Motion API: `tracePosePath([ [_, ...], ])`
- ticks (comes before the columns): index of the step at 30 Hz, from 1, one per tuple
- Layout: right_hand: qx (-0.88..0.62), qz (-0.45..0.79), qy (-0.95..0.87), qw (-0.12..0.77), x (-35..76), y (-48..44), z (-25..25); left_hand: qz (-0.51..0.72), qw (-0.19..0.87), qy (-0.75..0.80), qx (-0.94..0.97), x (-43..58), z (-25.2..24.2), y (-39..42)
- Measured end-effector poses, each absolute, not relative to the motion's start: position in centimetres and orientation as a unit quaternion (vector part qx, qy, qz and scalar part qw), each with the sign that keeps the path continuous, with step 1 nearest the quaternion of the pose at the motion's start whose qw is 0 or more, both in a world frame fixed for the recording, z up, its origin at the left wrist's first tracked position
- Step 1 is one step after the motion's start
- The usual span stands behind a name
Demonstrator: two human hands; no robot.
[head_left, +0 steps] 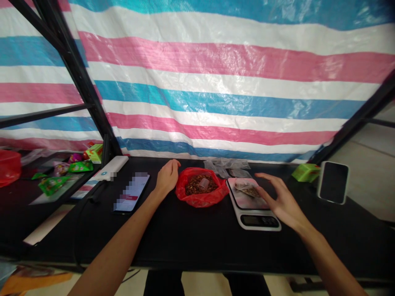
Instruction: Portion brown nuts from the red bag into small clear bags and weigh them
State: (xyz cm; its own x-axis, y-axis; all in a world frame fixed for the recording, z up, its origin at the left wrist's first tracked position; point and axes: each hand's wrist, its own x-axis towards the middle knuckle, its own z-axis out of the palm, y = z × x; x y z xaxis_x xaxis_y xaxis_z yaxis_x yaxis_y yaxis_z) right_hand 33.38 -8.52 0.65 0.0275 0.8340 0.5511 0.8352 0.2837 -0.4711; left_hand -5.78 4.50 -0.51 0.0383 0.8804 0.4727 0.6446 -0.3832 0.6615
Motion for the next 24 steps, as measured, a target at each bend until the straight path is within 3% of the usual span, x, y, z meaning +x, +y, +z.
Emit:
tracePosePath([
  [5,-0.567,0.041,-0.779,0.263,32.1,-6.5,1.5,0.442,0.138,0.534,0.708,-5.8,-0.5,4.6],
  [11,-0.546,0.073,-0.775,0.309,32.3,-4.8,-0.1,0.449,0.137,0.536,0.702,-5.9,-0.4,4.6],
  [17,-0.480,0.106,-0.782,0.383,27.0,-2.8,3.0,0.444,0.131,0.543,0.701,-6.2,-0.4,4.7],
  [24,-0.432,0.103,-0.855,0.268,19.8,0.5,4.1,0.442,0.136,0.539,0.704,-6.1,-0.3,4.6],
])
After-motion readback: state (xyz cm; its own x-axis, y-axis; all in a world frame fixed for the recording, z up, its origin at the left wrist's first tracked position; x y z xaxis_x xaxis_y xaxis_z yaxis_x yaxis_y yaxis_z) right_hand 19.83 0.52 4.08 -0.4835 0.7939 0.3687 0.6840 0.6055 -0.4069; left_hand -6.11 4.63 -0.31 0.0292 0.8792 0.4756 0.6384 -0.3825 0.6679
